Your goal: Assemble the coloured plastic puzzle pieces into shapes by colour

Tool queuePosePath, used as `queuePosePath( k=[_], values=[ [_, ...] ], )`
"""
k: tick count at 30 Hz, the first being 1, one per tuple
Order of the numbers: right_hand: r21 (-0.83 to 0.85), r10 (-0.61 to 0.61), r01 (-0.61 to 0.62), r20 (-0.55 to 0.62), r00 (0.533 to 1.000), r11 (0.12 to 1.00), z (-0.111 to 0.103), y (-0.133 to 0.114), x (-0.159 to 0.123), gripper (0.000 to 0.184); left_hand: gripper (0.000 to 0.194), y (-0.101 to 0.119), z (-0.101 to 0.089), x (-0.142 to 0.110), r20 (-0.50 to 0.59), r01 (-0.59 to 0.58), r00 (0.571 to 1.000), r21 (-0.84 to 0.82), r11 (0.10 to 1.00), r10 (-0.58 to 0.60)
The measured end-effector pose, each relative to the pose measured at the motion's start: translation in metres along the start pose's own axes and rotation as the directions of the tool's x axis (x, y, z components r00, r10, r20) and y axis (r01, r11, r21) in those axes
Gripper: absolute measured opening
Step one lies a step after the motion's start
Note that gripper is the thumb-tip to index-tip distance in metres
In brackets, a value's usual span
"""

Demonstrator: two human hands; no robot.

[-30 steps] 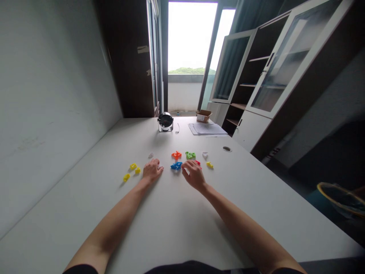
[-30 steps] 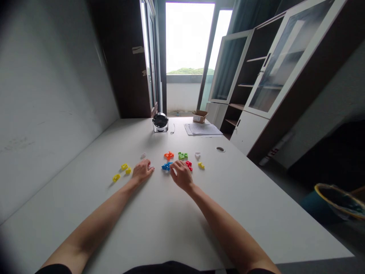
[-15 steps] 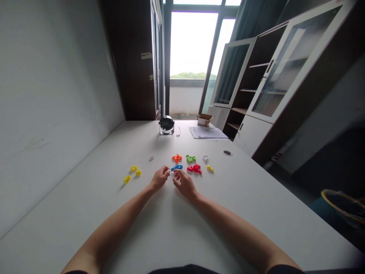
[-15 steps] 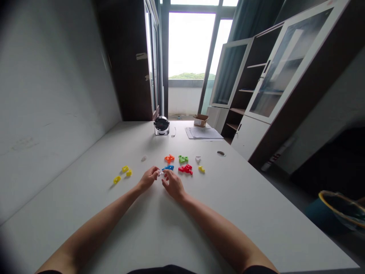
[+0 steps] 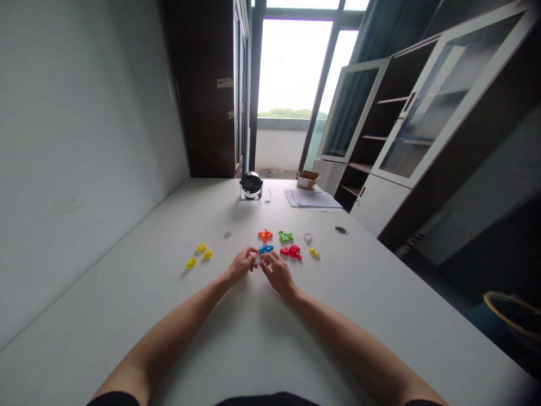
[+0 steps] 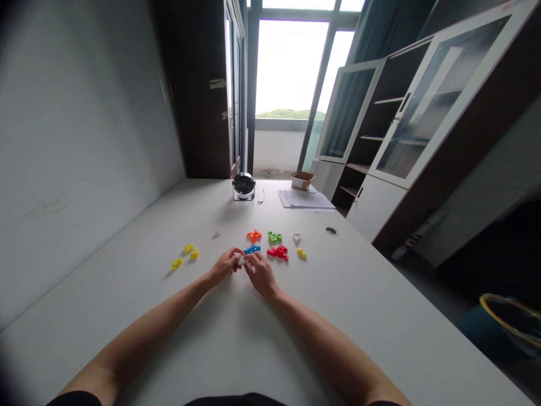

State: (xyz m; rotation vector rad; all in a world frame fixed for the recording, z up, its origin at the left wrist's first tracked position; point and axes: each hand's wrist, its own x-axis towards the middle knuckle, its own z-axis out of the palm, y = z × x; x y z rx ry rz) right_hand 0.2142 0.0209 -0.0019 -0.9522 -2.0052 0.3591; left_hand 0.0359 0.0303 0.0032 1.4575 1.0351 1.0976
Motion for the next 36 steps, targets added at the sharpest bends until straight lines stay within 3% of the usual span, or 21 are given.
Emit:
queuePosePath(
  k=[7, 10, 14, 24, 31, 36],
  values=[
    [0.057, 0.039, -0.037, -0.034, 0.999, 0.998, -0.003, 0.008, -0.001, 0.016, 0.029, -0.012, -0.001, 0.005, 0.012, -0.063, 0.998, -0.025, 0.998, 0.064],
    [0.076, 0.082, -0.076, -0.077, 0.994, 0.994, -0.002, 0.013, -0.001, 0.019, 0.036, -0.021, -0.002, 0.009, 0.071, -0.093, 0.993, -0.041, 0.995, 0.096],
    [0.098, 0.096, -0.089, -0.073, 0.993, 0.991, -0.003, 0.013, -0.001, 0.022, 0.038, -0.028, -0.003, 0.010, 0.084, -0.126, 0.989, 0.035, 0.991, 0.123],
    [0.149, 0.094, -0.087, -0.045, 0.995, 0.985, -0.012, 0.008, -0.001, 0.026, 0.037, -0.025, 0.001, 0.008, 0.094, -0.125, 0.989, 0.152, 0.980, 0.112],
    [0.127, 0.015, -0.012, -0.018, 1.000, 0.992, -0.011, 0.006, 0.000, 0.016, 0.042, -0.021, 0.001, 0.008, 0.061, -0.072, 0.996, 0.090, 0.993, 0.067],
    [0.118, 0.039, -0.036, -0.024, 0.999, 0.992, -0.012, 0.007, 0.001, 0.017, 0.035, -0.016, -0.001, 0.007, 0.096, -0.111, 0.989, -0.003, 0.994, 0.111]
  ],
)
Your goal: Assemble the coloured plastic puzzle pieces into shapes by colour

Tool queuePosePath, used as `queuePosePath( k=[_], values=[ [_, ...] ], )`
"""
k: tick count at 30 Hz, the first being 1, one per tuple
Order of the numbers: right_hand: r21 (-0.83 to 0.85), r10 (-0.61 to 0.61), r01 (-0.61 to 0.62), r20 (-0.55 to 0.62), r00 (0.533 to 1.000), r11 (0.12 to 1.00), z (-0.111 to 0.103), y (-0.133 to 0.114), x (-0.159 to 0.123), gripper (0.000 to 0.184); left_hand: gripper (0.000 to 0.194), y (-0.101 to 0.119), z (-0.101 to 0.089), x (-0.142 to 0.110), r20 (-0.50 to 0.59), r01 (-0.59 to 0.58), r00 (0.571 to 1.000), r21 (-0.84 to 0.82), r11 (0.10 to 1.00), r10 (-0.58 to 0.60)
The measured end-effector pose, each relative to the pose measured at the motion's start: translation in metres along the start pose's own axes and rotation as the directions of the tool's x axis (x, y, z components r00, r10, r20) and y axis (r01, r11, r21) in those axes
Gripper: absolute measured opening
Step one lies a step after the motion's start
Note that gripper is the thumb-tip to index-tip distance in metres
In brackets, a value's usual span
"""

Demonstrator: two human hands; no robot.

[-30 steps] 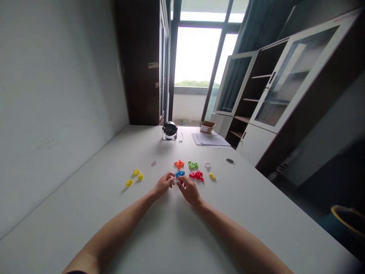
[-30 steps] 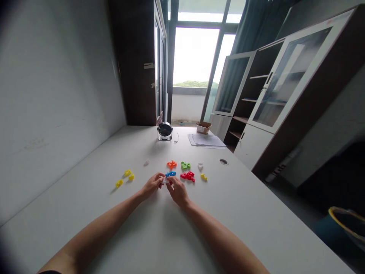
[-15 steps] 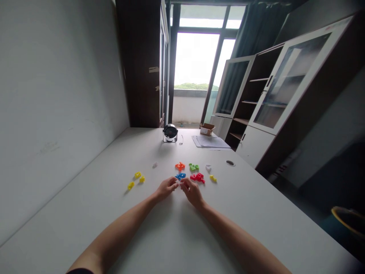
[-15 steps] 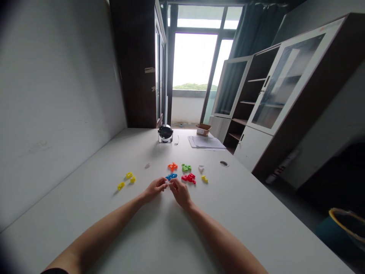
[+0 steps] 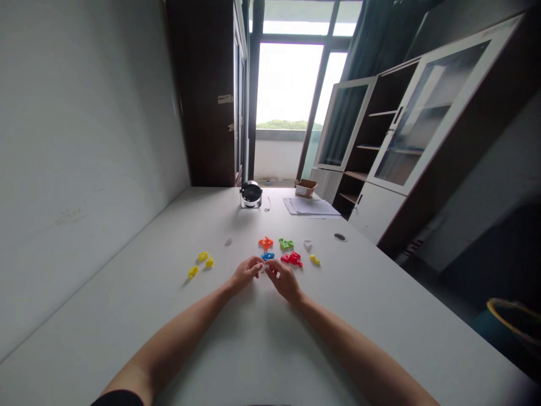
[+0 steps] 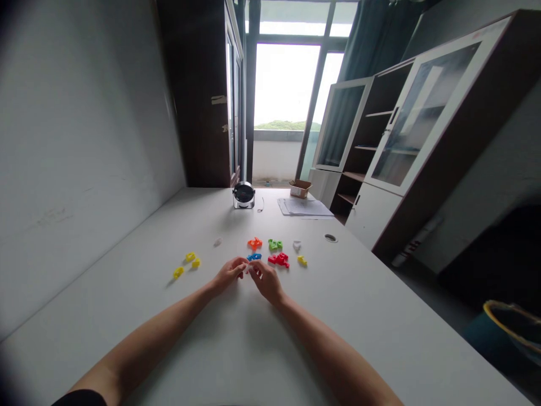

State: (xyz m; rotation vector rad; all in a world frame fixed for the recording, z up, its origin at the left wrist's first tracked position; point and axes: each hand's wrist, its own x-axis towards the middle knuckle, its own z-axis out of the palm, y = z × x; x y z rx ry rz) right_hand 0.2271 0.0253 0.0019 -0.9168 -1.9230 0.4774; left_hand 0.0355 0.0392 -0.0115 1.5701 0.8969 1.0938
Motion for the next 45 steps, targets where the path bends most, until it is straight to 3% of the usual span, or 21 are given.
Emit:
queuePosePath(
  k=[13, 23, 29, 35, 45],
  values=[
    [0.050, 0.072, -0.073, 0.038, 0.997, 0.996, -0.004, 0.004, 0.002, 0.021, 0.041, 0.008, 0.000, -0.005, 0.042, -0.061, 0.997, 0.090, 0.994, 0.058],
    [0.078, 0.099, -0.102, 0.036, 0.994, 0.992, -0.006, -0.001, 0.003, 0.026, 0.045, 0.013, 0.005, -0.004, 0.060, -0.059, 0.997, 0.057, 0.997, 0.056],
    [0.062, 0.054, -0.055, 0.011, 0.998, 0.997, -0.002, 0.001, 0.002, 0.024, 0.042, 0.009, 0.003, -0.003, 0.017, -0.036, 0.999, 0.143, 0.989, 0.034],
    [0.003, 0.014, -0.014, 0.066, 0.998, 1.000, -0.001, 0.001, 0.002, 0.025, 0.053, 0.010, -0.003, -0.004, -0.029, 0.008, 1.000, 0.261, 0.965, -0.001],
    [-0.010, 0.047, -0.046, 0.033, 0.998, 0.999, -0.001, 0.000, 0.004, 0.028, 0.048, 0.010, -0.003, -0.006, -0.040, -0.036, 0.998, 0.102, 0.994, 0.040]
  ],
)
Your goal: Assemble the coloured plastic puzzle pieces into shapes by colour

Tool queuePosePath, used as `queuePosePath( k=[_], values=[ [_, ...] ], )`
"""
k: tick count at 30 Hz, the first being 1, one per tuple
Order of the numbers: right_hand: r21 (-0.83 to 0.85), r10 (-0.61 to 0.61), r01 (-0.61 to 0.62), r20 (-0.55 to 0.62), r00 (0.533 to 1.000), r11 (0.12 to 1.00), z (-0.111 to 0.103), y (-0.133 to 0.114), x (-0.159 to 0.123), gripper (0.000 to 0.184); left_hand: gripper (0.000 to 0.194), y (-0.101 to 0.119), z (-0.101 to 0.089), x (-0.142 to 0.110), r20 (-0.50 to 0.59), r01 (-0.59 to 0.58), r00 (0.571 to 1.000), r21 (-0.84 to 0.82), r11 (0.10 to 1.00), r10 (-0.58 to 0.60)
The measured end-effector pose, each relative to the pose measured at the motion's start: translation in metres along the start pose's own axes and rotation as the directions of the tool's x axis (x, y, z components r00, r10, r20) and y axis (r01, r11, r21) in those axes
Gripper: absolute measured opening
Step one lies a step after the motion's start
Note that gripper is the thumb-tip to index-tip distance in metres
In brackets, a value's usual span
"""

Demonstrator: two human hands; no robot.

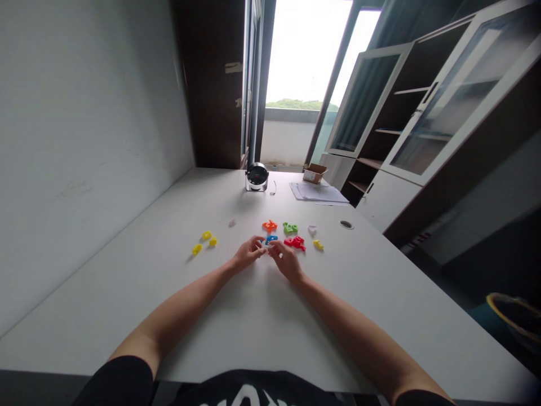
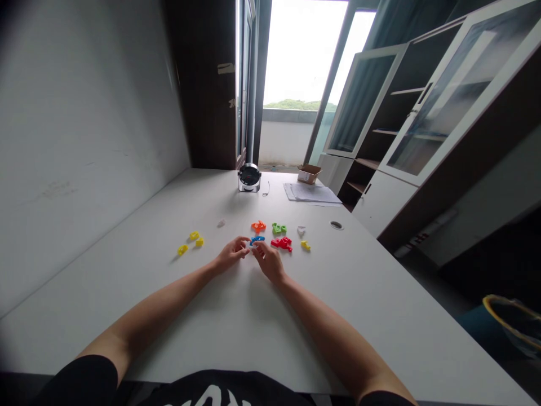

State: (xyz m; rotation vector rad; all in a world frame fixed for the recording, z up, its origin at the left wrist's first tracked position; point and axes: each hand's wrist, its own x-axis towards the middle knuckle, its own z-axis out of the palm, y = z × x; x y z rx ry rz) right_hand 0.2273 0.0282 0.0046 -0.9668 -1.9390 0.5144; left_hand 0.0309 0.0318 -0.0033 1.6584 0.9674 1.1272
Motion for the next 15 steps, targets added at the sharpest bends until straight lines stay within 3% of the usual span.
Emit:
queuePosePath(
  k=[11, 15],
  values=[
    [0.027, 0.004, -0.003, -0.014, 1.000, 1.000, -0.0005, -0.0035, 0.0003, 0.026, 0.036, -0.0006, 0.0018, -0.0014, -0.012, -0.003, 1.000, 0.140, 0.990, 0.004],
    [0.037, -0.036, 0.036, -0.003, 0.999, 0.999, 0.0000, -0.0064, -0.0003, 0.024, 0.043, 0.0030, 0.0014, -0.0013, -0.009, 0.008, 1.000, 0.188, 0.982, -0.007]
  ],
)
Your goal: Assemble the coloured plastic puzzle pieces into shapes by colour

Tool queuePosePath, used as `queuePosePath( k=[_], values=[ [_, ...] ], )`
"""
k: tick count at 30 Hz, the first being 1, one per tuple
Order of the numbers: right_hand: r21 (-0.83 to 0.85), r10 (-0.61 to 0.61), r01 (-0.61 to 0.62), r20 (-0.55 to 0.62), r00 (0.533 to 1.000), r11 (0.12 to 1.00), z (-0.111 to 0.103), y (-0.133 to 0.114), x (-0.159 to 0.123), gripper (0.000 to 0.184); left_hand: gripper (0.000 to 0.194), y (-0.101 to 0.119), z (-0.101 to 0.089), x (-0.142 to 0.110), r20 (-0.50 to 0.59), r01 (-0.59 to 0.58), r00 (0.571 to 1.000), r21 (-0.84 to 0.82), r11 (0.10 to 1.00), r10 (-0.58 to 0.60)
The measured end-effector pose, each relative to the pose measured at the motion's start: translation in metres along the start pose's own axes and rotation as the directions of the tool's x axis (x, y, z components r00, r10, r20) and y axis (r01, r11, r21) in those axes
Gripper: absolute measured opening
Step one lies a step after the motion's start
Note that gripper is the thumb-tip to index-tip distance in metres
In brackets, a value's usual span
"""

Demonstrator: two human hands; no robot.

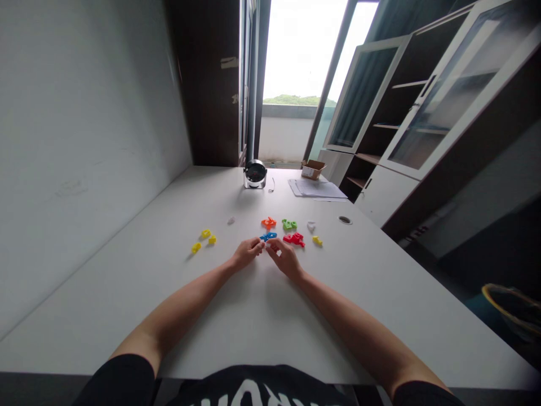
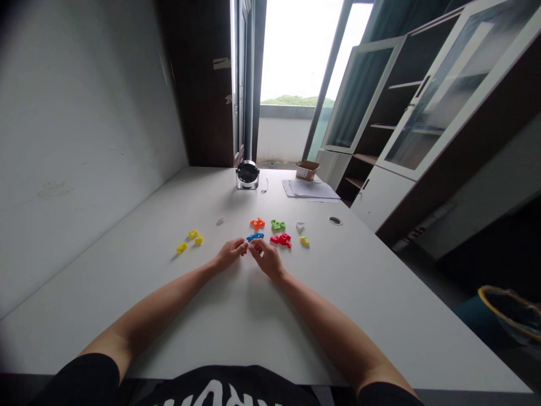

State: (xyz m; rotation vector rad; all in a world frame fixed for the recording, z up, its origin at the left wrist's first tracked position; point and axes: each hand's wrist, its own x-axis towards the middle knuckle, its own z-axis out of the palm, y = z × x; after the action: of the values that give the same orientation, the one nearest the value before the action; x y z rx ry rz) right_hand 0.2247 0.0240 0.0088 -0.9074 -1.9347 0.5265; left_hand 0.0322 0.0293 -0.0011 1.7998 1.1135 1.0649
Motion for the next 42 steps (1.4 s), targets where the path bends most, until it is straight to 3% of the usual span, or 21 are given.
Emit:
queuePosePath(
  k=[9, 15, 20, 23, 26, 30, 34, 38, 42],
  values=[
    [-0.023, 0.007, -0.007, 0.009, 1.000, 1.000, 0.000, 0.001, -0.001, 0.026, 0.039, 0.002, -0.001, -0.001, 0.028, -0.010, 1.000, -0.023, 1.000, 0.011],
    [-0.151, -0.104, 0.105, 0.017, 0.994, 0.983, 0.003, 0.000, -0.003, 0.019, 0.049, 0.006, -0.002, -0.001, 0.023, 0.042, 0.999, 0.011, 0.999, -0.042],
    [-0.249, -0.139, 0.136, 0.004, 0.990, 0.959, -0.017, 0.014, 0.014, 0.020, 0.060, -0.007, -0.003, 0.002, -0.005, 0.073, 0.997, -0.019, 0.997, -0.073],
    [-0.344, -0.057, -0.008, -0.179, 0.982, 0.939, -0.052, 0.043, 0.034, 0.020, 0.046, -0.015, -0.013, 0.008, -0.076, 0.059, 0.996, 0.084, 0.995, -0.052],
    [-0.445, 0.079, -0.241, -0.352, 0.933, 0.862, -0.094, 0.082, 0.051, 0.020, 0.030, -0.023, -0.030, 0.019, -0.219, 0.147, 0.971, 0.253, 0.956, -0.091],
    [-0.527, 0.273, -0.459, -0.394, 0.878, 0.715, -0.130, 0.126, 0.062, 0.024, 0.022, -0.039, -0.057, 0.037, -0.405, 0.299, 0.905, 0.398, 0.867, -0.127],
    [-0.515, 0.394, -0.537, -0.368, 0.843, 0.668, -0.139, 0.148, 0.068, 0.025, 0.020, -0.059, -0.075, 0.052, -0.469, 0.344, 0.881, 0.532, 0.774, -0.069],
    [-0.496, 0.461, -0.574, -0.343, 0.819, 0.651, -0.139, 0.157, 0.069, 0.026, 0.035, -0.070, -0.082, 0.065, -0.530, 0.431, 0.845, 0.593, 0.680, -0.072],
    [-0.503, 0.424, -0.540, -0.335, 0.842, 0.675, -0.138, 0.161, 0.066, 0.025, 0.046, -0.074, -0.080, 0.075, -0.453, 0.391, 0.888, 0.664, 0.637, -0.073]
  ],
)
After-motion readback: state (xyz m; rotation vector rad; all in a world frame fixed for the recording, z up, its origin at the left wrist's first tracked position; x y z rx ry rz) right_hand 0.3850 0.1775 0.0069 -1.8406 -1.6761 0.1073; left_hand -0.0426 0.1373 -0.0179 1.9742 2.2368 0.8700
